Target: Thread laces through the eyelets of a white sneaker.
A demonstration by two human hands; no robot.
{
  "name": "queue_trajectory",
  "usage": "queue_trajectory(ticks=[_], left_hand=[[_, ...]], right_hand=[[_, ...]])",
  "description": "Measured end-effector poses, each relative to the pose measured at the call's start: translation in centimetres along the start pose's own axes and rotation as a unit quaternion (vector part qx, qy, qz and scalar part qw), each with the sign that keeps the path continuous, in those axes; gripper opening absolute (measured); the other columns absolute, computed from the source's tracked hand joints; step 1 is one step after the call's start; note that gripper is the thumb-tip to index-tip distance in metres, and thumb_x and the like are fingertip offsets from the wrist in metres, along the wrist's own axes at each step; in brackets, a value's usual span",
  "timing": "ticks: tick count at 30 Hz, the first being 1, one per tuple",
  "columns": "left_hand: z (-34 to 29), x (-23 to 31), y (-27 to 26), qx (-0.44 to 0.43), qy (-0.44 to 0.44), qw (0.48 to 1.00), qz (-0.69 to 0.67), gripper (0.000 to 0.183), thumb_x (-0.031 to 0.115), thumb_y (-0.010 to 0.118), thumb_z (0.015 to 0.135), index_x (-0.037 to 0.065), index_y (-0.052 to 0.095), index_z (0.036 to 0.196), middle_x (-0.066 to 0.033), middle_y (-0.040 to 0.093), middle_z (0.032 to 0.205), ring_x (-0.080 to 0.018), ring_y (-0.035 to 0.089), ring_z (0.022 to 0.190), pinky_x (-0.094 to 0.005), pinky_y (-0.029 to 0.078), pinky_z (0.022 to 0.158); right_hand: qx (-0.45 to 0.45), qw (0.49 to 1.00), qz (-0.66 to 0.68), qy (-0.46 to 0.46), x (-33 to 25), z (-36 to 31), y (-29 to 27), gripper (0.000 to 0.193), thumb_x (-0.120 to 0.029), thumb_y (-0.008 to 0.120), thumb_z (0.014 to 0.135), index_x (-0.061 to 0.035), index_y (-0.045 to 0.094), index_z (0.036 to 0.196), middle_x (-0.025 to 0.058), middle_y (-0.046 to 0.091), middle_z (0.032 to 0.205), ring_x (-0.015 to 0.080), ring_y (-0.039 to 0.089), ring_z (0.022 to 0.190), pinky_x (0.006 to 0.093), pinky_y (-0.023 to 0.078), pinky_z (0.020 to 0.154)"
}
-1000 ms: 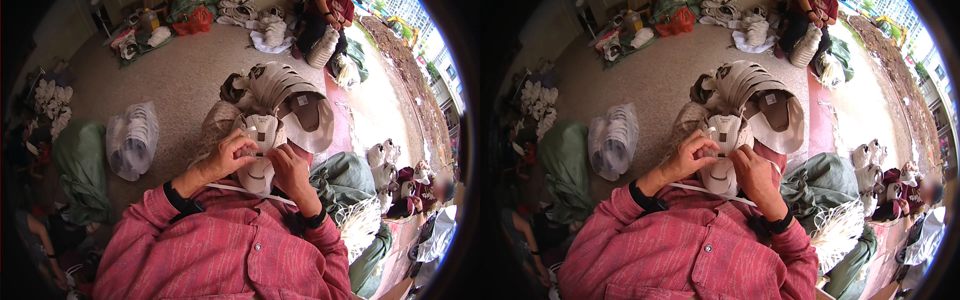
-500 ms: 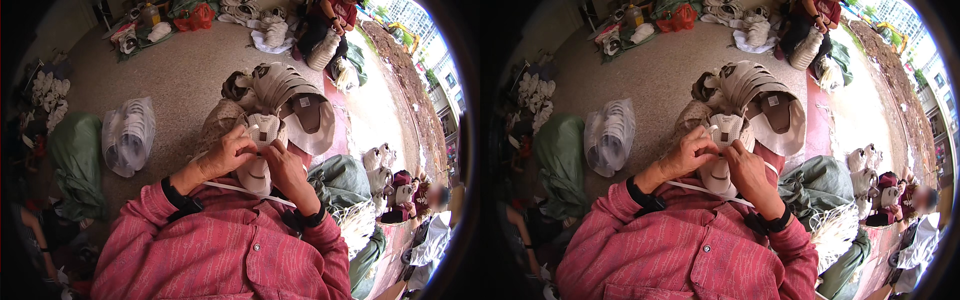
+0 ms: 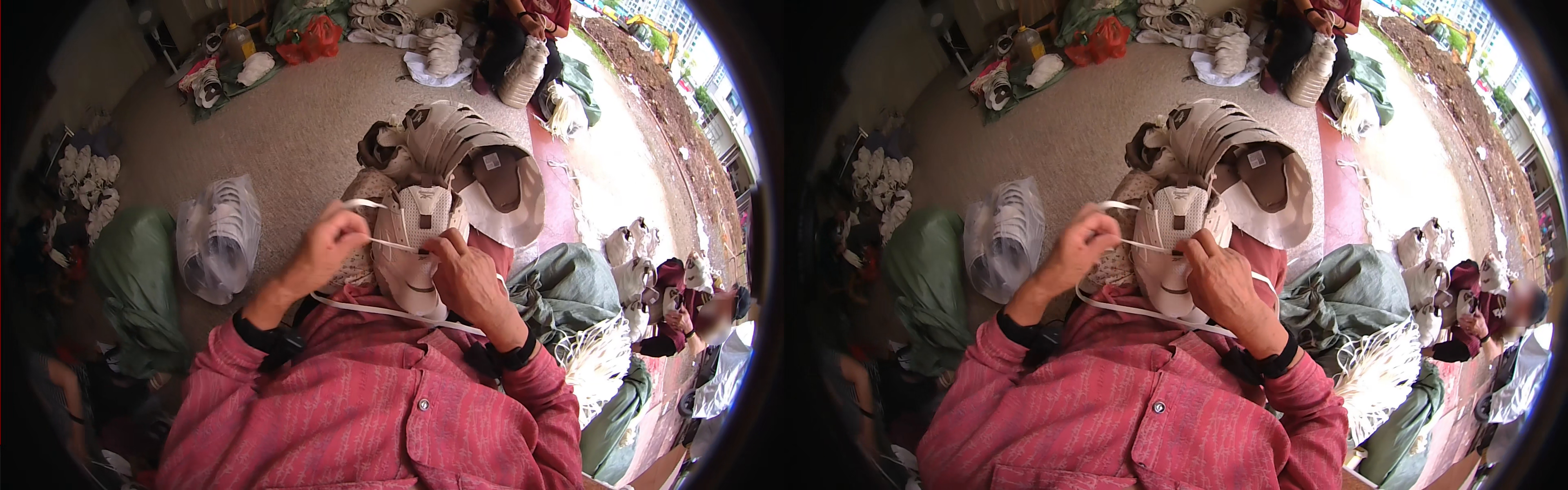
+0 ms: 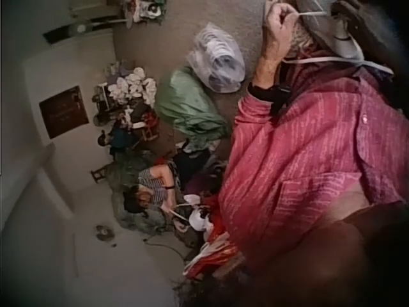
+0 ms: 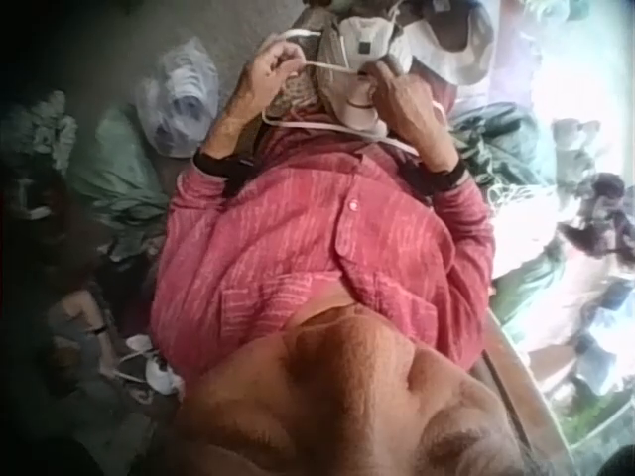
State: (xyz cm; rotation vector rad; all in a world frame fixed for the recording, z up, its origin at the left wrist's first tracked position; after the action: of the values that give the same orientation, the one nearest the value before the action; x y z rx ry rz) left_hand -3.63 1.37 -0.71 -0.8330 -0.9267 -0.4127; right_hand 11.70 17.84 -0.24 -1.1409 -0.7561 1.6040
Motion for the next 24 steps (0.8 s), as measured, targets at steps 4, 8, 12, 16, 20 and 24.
queue_trajectory(ticks=[4,8,12,16,20,24], left_hand=[[-5.4,-5.6,-9.7,0.173,-0.182,0.957,-0.144,0.013,0.014,0.06,0.096,0.005,0.06,0.104,0.0025,0.053,0.084,-0.0053,0.05,0.073,-0.0203,0.045,0.067],[-9.9,-9.4,-12.2,0.238,-0.229,0.935,-0.13,0.018,0.02,0.065,0.093,0.006,0.06,0.104,-0.0051,0.057,0.098,-0.015,0.055,0.091,-0.0286,0.045,0.084],[-8.8,-6.6,-9.1,0.116,-0.138,0.875,0.45,0.034,0.024,0.074,0.084,0.005,0.063,0.11,-0.0194,0.051,0.119,-0.0364,0.047,0.117,-0.0436,0.039,0.099],[-4.2,-2.2,-4.8,0.079,-0.105,0.947,0.293,0.037,0.029,0.077,0.081,0.005,0.066,0.106,-0.0177,0.05,0.12,-0.0349,0.048,0.114,-0.0429,0.04,0.098],[-1.3,1.7,-0.9,-0.003,0.018,0.961,0.275,0.032,0.029,0.077,0.08,0.004,0.067,0.097,-0.0116,0.056,0.106,-0.0283,0.054,0.103,-0.0395,0.04,0.095],[-0.4,-0.1,2.8,-0.108,0.088,0.972,0.187,0.024,0.026,0.073,0.086,0.003,0.064,0.086,-0.0023,0.058,0.079,-0.0176,0.056,0.078,-0.034,0.043,0.081]], right_hand=[[0.058,0.998,0.021,0.003,0.3,-0.7,0.1,0.034,-0.004,0.063,0.071,-0.0068,0.056,0.104,0.0095,0.057,0.089,0.0284,0.063,0.076,0.04,0.049,0.068],[0.07,0.996,-0.008,0.053,2.0,-1.6,0.3,0.027,-0.011,0.066,0.069,-0.0061,0.056,0.093,0.0103,0.057,0.085,0.0288,0.061,0.085,0.0397,0.046,0.073],[0.048,0.998,-0.017,0.037,2.9,-2.6,0.2,0.013,-0.01,0.063,0.067,-0.0065,0.058,0.077,0.0097,0.058,0.084,0.0296,0.056,0.081,0.0395,0.042,0.074],[-0.038,0.984,0.167,0.04,3.4,-3.9,0.4,0.009,-0.012,0.064,0.071,-0.0071,0.061,0.077,0.0078,0.058,0.085,0.0249,0.055,0.081,0.0345,0.041,0.076],[-0.145,0.797,0.546,0.215,2.5,-5.4,-0.8,0.01,-0.014,0.066,0.08,-0.0048,0.061,0.08,0.0039,0.057,0.089,0.0161,0.054,0.092,0.0288,0.038,0.085],[0.017,0.699,0.693,0.175,4.6,-8.5,-2.4,0.015,-0.017,0.069,0.077,-0.0042,0.062,0.077,0.0104,0.06,0.095,0.0228,0.056,0.094,0.0343,0.039,0.09]])
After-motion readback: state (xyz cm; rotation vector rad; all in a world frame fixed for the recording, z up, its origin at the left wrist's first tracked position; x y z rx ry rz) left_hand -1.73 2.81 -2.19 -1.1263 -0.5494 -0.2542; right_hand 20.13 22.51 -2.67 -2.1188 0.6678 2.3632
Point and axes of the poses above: each hand's wrist, its own z-axis towards the middle knuckle, its own y-axis out of the palm, x = y × z, the point moved 5 cm from there along z, towards the middle knuckle
